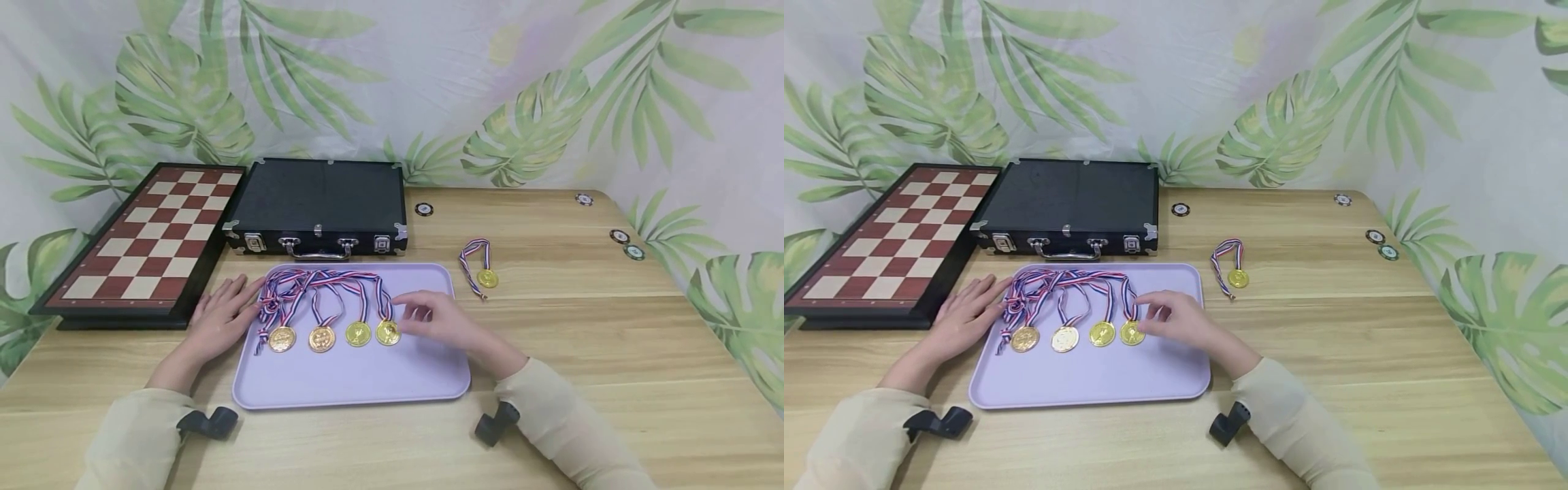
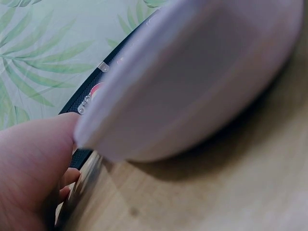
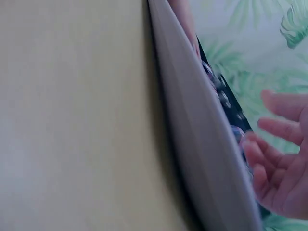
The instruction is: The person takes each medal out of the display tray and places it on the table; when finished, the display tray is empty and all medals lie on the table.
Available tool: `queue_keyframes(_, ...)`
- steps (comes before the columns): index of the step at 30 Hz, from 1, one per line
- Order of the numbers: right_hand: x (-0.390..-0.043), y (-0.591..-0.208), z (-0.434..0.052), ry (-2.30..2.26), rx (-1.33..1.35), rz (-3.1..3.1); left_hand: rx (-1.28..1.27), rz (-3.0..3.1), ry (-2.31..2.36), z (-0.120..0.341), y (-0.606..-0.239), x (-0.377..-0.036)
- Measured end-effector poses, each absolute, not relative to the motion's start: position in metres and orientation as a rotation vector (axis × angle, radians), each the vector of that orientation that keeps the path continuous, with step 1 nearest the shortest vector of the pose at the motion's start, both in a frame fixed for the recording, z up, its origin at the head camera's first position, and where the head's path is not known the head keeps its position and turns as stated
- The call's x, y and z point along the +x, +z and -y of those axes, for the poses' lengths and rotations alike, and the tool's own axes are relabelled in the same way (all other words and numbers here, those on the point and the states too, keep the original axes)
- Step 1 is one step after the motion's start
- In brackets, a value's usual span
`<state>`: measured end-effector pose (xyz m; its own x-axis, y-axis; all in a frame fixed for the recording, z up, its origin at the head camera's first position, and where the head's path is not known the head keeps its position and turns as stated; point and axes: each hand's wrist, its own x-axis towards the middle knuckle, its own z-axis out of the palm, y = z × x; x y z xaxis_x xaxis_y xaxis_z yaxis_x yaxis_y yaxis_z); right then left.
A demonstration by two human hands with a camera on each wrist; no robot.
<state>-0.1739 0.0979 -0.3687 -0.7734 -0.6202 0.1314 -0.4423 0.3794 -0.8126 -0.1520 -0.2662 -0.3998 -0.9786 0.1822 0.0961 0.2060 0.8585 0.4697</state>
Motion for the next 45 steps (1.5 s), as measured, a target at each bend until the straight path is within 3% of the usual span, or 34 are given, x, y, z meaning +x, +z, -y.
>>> queue_keyframes(9,-0.16,-0.396,-0.081,-1.092,-0.907,-2.696,-0.324,2.982,-0.772,0.264,-0.403,-0.152)
queue_keyframes(28,-0.163,-0.388,-0.072,-0.747,-1.046,-2.763,-0.32,2.985,-0.755,0.266,-0.401,-0.151)
queue_keyframes(45,-0.161,-0.392,-0.076,-0.918,-0.979,-2.715,-0.33,2.986,-0.762,0.265,-0.398,-0.153)
